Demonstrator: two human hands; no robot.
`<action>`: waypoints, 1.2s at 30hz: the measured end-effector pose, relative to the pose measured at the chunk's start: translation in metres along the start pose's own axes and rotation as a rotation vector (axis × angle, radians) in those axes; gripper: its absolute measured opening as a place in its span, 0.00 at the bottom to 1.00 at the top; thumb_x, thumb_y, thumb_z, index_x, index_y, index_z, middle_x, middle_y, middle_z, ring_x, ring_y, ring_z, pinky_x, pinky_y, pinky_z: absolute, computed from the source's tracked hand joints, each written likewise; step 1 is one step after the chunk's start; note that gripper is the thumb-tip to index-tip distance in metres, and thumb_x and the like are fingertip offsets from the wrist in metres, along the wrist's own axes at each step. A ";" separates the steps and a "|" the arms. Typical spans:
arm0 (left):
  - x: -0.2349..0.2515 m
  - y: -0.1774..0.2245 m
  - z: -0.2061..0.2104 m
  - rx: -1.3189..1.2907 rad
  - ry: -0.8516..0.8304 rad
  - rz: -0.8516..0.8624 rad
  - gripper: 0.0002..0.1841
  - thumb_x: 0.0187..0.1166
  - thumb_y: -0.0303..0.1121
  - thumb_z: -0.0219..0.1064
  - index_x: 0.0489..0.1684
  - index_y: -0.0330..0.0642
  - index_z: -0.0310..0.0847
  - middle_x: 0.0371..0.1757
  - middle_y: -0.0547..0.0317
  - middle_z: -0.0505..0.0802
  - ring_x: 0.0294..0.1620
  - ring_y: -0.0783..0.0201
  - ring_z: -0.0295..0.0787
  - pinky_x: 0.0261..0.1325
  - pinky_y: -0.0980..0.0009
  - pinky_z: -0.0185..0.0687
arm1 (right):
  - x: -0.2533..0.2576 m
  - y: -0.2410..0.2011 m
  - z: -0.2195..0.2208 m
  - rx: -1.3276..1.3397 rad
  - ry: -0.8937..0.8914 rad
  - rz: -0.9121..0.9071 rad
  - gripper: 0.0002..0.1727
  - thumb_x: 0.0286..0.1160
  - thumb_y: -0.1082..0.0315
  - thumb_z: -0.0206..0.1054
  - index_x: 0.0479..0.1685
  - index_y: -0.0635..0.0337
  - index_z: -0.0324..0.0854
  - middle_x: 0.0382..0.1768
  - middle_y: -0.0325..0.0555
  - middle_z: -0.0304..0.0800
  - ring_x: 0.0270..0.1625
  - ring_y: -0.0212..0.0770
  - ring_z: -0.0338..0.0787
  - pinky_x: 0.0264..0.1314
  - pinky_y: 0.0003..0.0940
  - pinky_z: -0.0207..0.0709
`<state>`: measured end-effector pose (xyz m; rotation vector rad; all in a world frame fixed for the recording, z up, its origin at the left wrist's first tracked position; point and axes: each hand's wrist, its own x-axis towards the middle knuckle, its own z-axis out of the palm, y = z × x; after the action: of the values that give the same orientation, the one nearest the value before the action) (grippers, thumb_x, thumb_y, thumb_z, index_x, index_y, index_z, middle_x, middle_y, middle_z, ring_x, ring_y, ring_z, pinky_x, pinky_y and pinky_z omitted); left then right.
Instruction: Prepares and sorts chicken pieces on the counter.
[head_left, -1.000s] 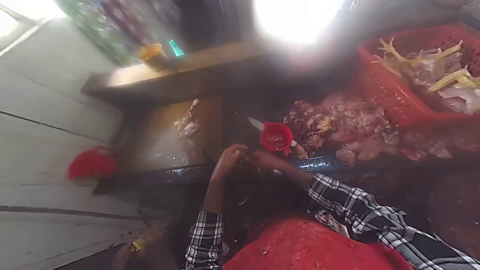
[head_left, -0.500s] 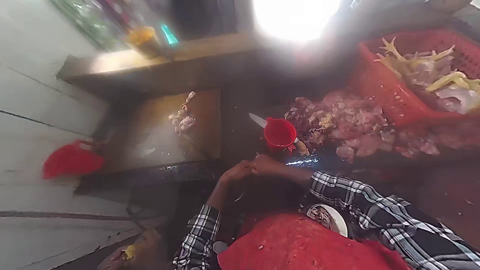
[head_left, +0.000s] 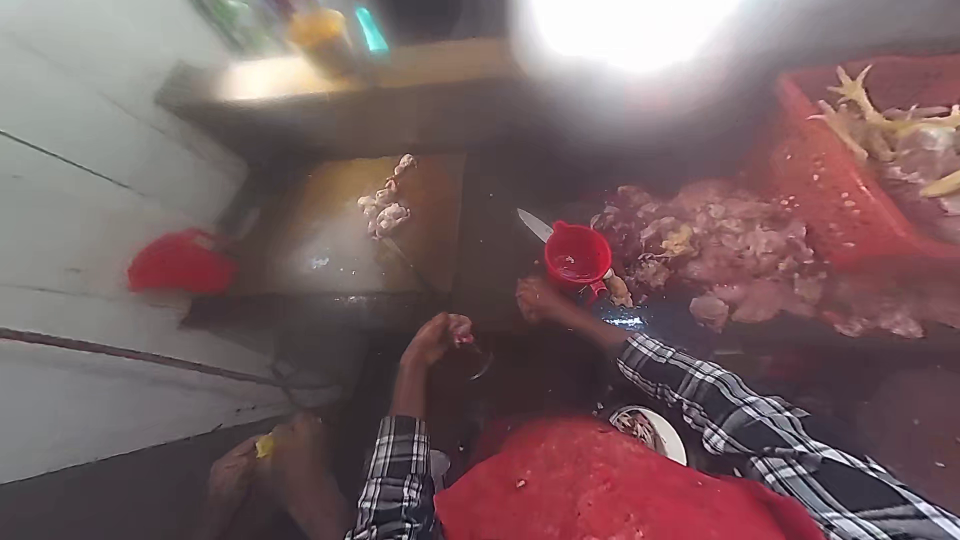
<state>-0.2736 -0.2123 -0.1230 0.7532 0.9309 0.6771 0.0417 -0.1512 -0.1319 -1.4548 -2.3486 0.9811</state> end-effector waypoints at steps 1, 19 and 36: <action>-0.009 0.001 -0.006 -0.060 0.078 0.055 0.24 0.88 0.43 0.36 0.28 0.52 0.78 0.31 0.64 0.87 0.37 0.63 0.85 0.50 0.59 0.86 | 0.004 0.010 0.008 -0.031 0.064 -0.005 0.19 0.85 0.61 0.56 0.62 0.59 0.88 0.66 0.57 0.88 0.74 0.55 0.82 0.82 0.55 0.70; 0.000 -0.020 0.117 -0.136 0.076 0.330 0.28 0.83 0.50 0.59 0.68 0.34 0.78 0.63 0.38 0.90 0.62 0.46 0.89 0.66 0.50 0.86 | -0.135 0.028 0.035 0.760 -0.187 0.063 0.24 0.94 0.56 0.47 0.81 0.53 0.74 0.74 0.49 0.83 0.69 0.46 0.88 0.68 0.50 0.86; 0.010 0.017 0.106 0.332 0.461 0.400 0.08 0.82 0.28 0.60 0.49 0.37 0.83 0.34 0.57 0.89 0.29 0.66 0.83 0.32 0.69 0.81 | -0.091 -0.020 0.030 1.277 -0.013 0.228 0.17 0.83 0.62 0.55 0.60 0.61 0.81 0.30 0.42 0.85 0.27 0.38 0.84 0.29 0.36 0.82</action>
<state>-0.1789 -0.2234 -0.0723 1.1218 1.3501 1.0924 0.0574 -0.2478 -0.1269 -1.0780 -1.0045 1.9629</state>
